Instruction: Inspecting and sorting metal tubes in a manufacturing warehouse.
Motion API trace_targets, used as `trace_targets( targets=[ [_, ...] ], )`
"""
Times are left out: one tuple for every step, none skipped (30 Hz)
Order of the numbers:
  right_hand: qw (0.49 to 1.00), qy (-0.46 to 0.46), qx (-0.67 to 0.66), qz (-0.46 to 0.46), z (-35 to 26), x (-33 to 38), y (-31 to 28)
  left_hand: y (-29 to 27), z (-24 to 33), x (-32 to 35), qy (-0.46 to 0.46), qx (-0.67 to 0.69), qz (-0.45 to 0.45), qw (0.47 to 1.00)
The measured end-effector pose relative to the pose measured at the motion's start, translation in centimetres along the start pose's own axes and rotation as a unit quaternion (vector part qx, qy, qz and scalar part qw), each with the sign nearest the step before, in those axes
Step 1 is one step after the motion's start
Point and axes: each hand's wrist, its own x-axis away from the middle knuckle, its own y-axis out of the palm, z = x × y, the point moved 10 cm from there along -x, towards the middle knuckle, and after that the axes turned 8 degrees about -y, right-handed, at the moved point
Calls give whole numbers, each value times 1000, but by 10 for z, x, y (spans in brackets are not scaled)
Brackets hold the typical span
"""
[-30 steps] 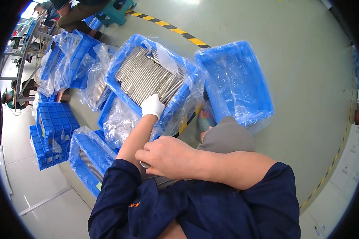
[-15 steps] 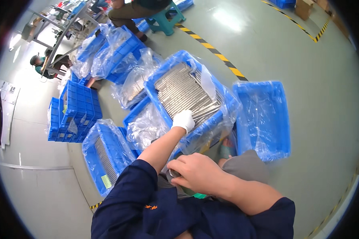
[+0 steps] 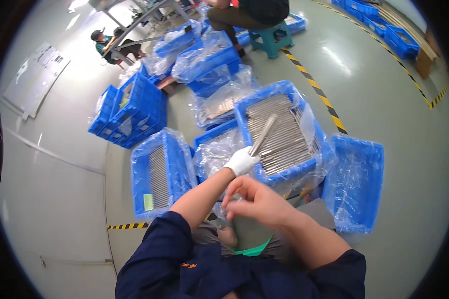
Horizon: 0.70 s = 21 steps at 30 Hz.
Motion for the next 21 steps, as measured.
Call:
trace_targets(
  targets=[
    [997,30,-36,57,16,-4,-13,-12,-16,11,-35,119,-14,992],
    [995,36,-53,77,24,-9,-21,-21,-27,24,-66,238,-31,969],
    [991,42,-72,100,32,-15,-29,-33,-27,39,-64,347,-46,934],
    [987,43,-65,138,37,-21,-32,-44,-33,56,-93,375,-54,921],
    [986,30,-43,161,42,-25,-40,-58,-26,78,-119,403,-64,905],
    [983,14,-19,182,45,-31,-48,-64,-28,91,-110,457,-64,880],
    [974,-23,33,222,38,-34,-54,-65,-27,107,-107,457,-92,878],
    [975,-41,55,209,33,-39,-51,-66,-25,125,-104,458,-119,875],
    [976,-60,79,194,26,-42,-48,-67,-15,146,-95,447,-160,875],
    [987,-66,71,126,27,-49,-37,-58,-15,155,-59,449,-192,871],
    [992,-47,36,115,33,-49,-26,-51,3,178,-73,452,-258,851],
    [994,-29,3,101,38,-48,-10,-43,9,192,-38,463,-299,833],
    [996,-23,10,80,47,-49,-12,-38,14,207,-24,493,-322,808],
    [995,-25,-10,100,55,-49,-12,-34,10,215,-30,540,-335,771],
    [992,-27,-29,120,61,-50,-11,-31,5,220,-35,586,-347,732],
    [988,-24,-11,152,63,-48,-14,-32,0,219,-9,613,-360,703],
    [983,-41,-44,173,62,-51,-17,-41,2,222,-14,710,-353,609],
    [976,-58,-78,193,60,-53,-20,-49,4,228,-19,793,-341,504],
    [966,-85,-56,238,53,-51,-28,-59,5,230,4,833,-294,468],
    [968,-107,-20,228,45,-55,-17,-53,-13,225,-38,872,-223,434],
    [968,-128,18,216,39,-58,-6,-41,-34,218,-80,904,-149,393]
  ],
)
